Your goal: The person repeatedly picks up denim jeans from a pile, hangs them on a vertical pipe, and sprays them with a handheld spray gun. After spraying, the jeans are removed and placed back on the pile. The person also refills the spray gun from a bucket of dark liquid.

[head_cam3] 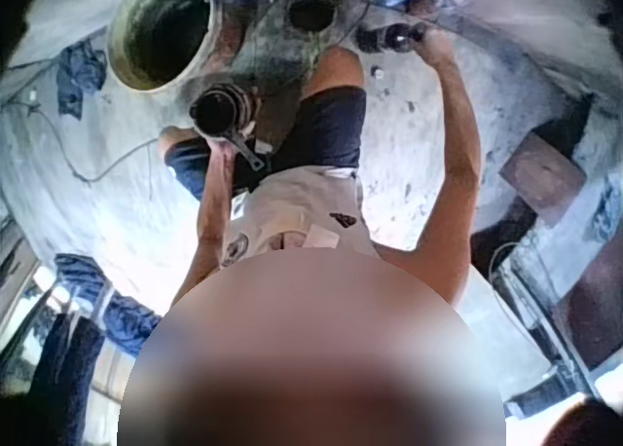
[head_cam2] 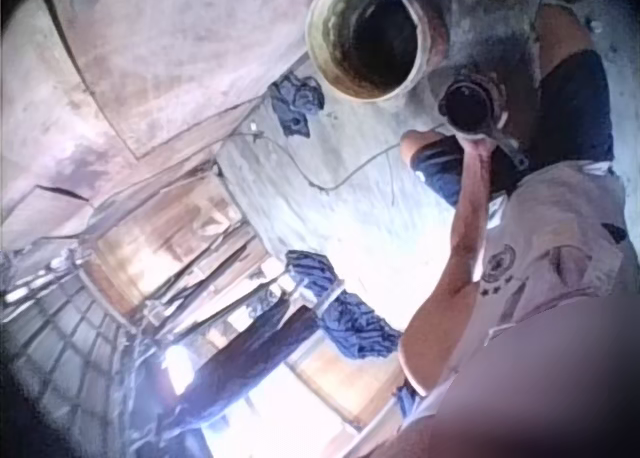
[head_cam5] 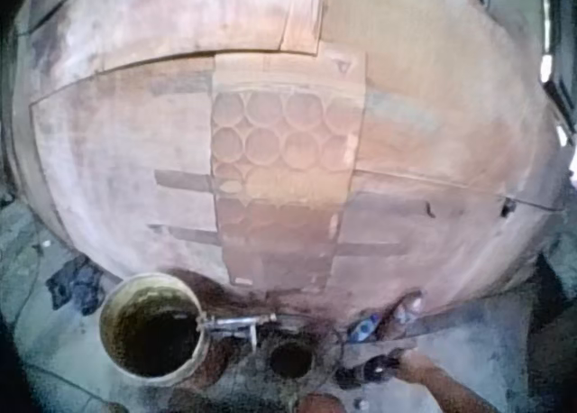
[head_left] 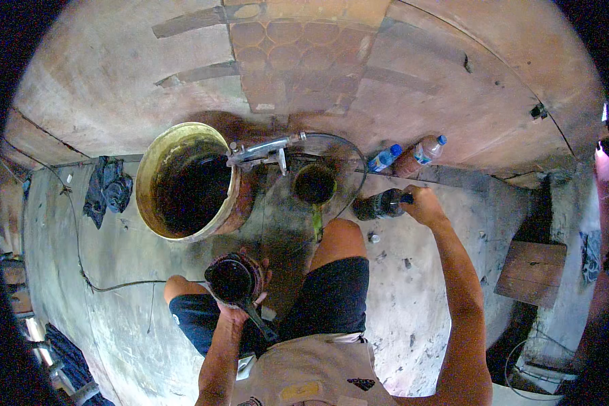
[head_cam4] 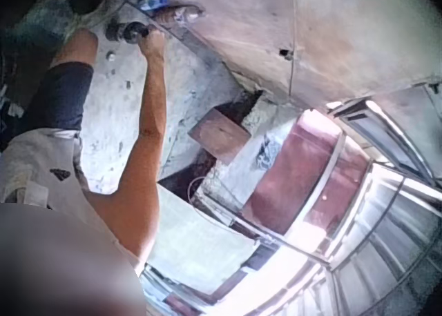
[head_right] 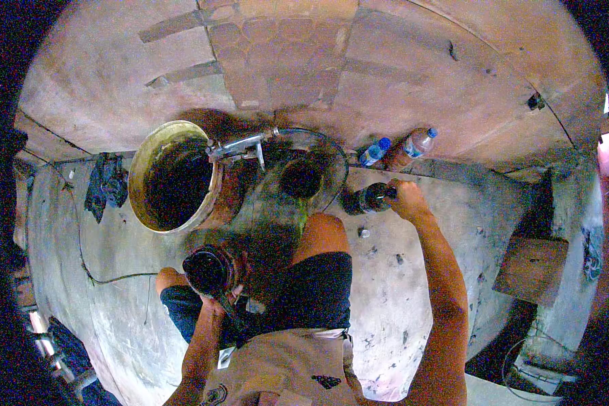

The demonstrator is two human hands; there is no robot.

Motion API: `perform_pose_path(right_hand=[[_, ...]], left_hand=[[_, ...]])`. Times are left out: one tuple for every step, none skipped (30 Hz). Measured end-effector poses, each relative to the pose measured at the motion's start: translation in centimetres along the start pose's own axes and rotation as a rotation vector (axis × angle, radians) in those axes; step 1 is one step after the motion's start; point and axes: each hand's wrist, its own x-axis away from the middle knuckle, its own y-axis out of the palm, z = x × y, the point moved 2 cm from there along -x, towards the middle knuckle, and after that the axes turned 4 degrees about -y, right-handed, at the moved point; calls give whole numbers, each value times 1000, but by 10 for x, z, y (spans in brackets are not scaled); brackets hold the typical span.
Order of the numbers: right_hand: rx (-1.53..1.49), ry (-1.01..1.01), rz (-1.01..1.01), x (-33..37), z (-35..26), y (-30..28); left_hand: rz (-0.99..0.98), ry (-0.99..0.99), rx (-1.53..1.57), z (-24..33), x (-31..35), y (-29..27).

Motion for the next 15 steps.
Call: perform_pose_path(right_hand=[[17,-26,11,-4,-1,5],[39,-49,-2,-8,-1,9],[24,-48,-3,-12,-1,13],[15,-44,-26,-17,-1,16],[17,-21,-49,-21,-1,19],[7,-26,-63,-25,-2,20],[11,-17,-74,-28,-2,21],[-8,-35,-74,-30,-3,21],[16,-12,-94,-32,-3,20],[17,-16,-102,-33,-4,19],[18,-24,-95,-33,-5,17],[15,-11,-93,-33,-6,15],[13,-5,-76,-32,-7,12],[11,2,-58,-31,-8,10],[5,46,-67,-30,-9,8]], left_hand=[[-37,-10,-31,0,-1,-1],[-5,-7,18,0,-2,-4],[4,-26,41,1,-4,-6],[11,-46,64,1,-6,-8],[22,-38,42,3,-7,-9],[30,-31,18,5,-9,-10],[35,-24,-6,6,-10,-11],[46,-29,-24,8,-12,-11],[56,-34,-42,8,-13,-11],[66,-40,-61,9,-13,-11],[41,-49,-48,9,-14,-10],[14,-58,-36,9,-14,-9],[-14,-66,-23,9,-14,-9],[-9,-64,-20,9,-14,-9],[-3,-62,-19,9,-13,-9]])
